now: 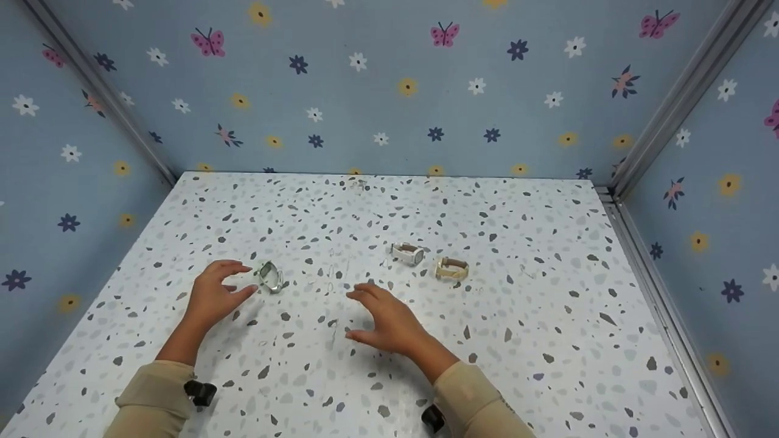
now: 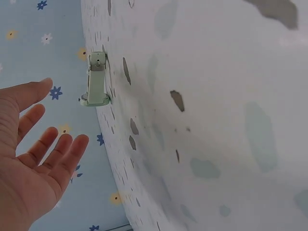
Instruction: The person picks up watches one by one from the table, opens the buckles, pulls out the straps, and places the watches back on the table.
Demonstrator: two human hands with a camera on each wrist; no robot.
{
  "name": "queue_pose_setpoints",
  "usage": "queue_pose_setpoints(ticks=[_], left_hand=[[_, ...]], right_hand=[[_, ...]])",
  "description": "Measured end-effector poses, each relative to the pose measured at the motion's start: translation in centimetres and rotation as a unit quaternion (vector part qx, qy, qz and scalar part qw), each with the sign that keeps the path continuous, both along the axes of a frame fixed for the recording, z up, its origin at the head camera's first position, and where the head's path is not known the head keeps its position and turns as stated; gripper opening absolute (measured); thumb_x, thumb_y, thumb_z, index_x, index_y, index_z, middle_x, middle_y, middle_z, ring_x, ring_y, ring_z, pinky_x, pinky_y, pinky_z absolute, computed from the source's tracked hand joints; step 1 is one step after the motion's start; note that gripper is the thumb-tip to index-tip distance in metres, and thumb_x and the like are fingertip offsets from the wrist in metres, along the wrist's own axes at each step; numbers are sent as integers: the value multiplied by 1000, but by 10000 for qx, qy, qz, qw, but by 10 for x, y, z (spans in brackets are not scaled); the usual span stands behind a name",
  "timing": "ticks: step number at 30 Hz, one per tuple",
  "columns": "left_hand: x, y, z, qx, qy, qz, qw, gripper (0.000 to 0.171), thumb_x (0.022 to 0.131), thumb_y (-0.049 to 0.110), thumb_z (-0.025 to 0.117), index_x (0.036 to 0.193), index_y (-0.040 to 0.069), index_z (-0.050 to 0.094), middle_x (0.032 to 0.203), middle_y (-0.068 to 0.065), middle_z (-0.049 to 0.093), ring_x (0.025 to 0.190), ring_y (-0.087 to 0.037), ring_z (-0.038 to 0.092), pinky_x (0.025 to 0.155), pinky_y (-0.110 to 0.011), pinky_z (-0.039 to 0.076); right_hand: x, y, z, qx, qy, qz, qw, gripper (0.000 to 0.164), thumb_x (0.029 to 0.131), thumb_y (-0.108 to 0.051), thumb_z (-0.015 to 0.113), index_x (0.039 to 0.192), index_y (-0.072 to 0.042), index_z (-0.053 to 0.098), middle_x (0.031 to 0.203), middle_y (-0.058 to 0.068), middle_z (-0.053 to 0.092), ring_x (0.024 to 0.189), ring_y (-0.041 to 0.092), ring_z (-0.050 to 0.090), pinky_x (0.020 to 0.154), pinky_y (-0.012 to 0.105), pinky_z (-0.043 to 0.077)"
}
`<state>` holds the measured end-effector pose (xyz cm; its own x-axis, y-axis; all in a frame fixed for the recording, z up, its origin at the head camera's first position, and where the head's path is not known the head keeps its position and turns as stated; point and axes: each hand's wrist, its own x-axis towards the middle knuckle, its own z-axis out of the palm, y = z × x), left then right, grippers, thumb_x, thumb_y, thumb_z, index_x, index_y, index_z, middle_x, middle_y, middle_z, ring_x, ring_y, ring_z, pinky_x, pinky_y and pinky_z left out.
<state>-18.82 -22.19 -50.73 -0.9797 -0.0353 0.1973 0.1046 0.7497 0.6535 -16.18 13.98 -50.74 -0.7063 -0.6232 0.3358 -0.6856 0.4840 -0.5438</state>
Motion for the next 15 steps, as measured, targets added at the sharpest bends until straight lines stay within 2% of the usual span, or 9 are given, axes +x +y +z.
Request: queue_pose_setpoints(ticks=[6, 15], left_hand=[[-7, 2, -4, 58, -220, -36, 9997, 38, 80, 14, 79, 115, 1, 69, 125, -19, 56, 112, -37, 55, 94, -52, 47], [-14, 4, -8, 540, -717, 117, 9959, 45, 82, 14, 78, 123, 2, 65, 129, -20, 54, 112, -36, 58, 91, -50, 50]], right_hand=[[-5, -6, 0, -330, -593, 103, 9976, 72, 80, -36, 81, 139, -9, 51, 145, 11, 45, 129, 27, 46, 91, 37, 53], [-10, -12, 0, -825, -1150, 147, 9898, 75, 79, -33, 83, 140, -5, 48, 147, 15, 41, 129, 30, 46, 94, 46, 52]])
